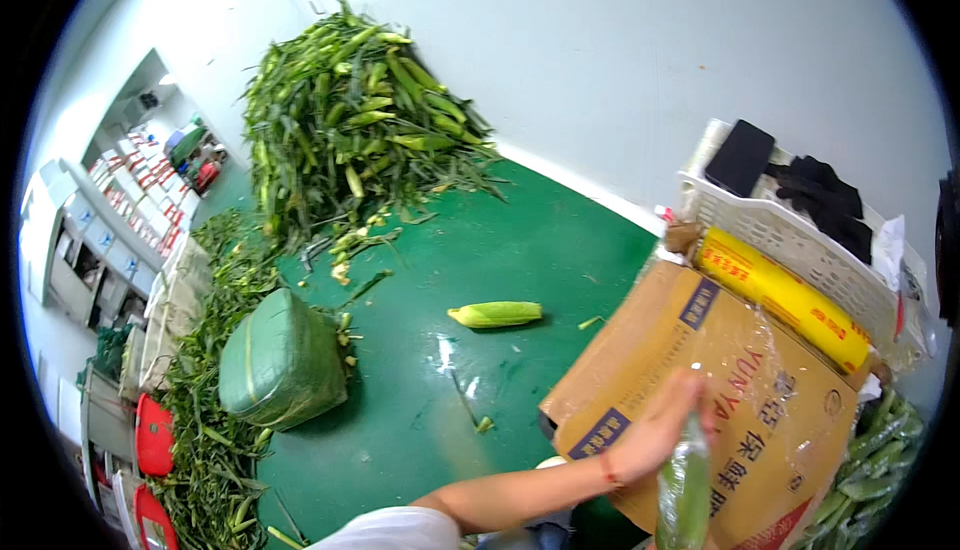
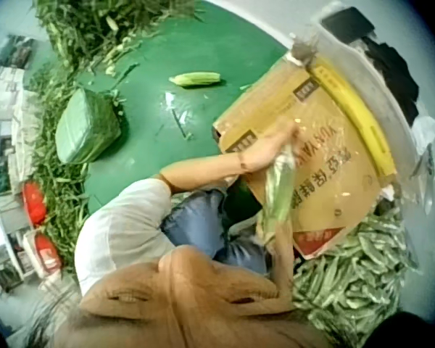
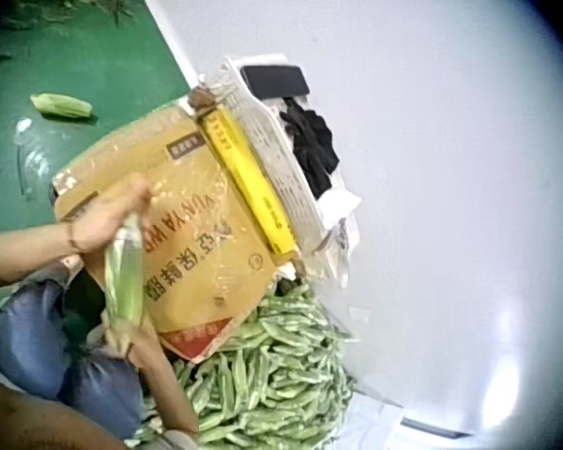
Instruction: The person wraps individual ears of corn in plastic wrap by hand using a dispenser on a table and then sweeps corn husks off the floor with a broom.
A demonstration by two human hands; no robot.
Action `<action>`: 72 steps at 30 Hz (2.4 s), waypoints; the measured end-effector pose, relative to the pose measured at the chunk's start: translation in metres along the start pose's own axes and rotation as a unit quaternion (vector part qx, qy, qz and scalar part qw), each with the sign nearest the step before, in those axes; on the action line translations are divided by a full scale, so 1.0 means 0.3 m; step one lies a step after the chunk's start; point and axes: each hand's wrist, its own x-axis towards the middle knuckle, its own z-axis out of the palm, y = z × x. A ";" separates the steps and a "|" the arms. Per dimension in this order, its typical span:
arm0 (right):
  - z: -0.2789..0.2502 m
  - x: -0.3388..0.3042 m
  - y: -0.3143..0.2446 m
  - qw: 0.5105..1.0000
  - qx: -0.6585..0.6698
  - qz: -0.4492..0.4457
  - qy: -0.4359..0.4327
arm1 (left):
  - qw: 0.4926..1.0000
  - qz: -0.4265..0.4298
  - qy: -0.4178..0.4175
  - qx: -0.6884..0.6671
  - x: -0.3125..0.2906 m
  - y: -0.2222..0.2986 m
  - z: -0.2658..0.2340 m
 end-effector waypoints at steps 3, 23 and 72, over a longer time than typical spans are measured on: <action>-0.009 -0.116 -0.089 0.743 -0.492 -0.398 0.217 | 0.943 0.143 0.024 0.301 -0.089 -0.066 0.016; -0.092 -0.031 0.160 0.731 -0.020 -0.547 0.407 | 0.630 0.067 -0.360 0.685 -0.114 -0.237 0.397; -0.170 -0.129 0.083 0.648 -0.576 -0.179 0.466 | 0.321 -0.202 0.278 0.883 -0.132 0.162 -1.503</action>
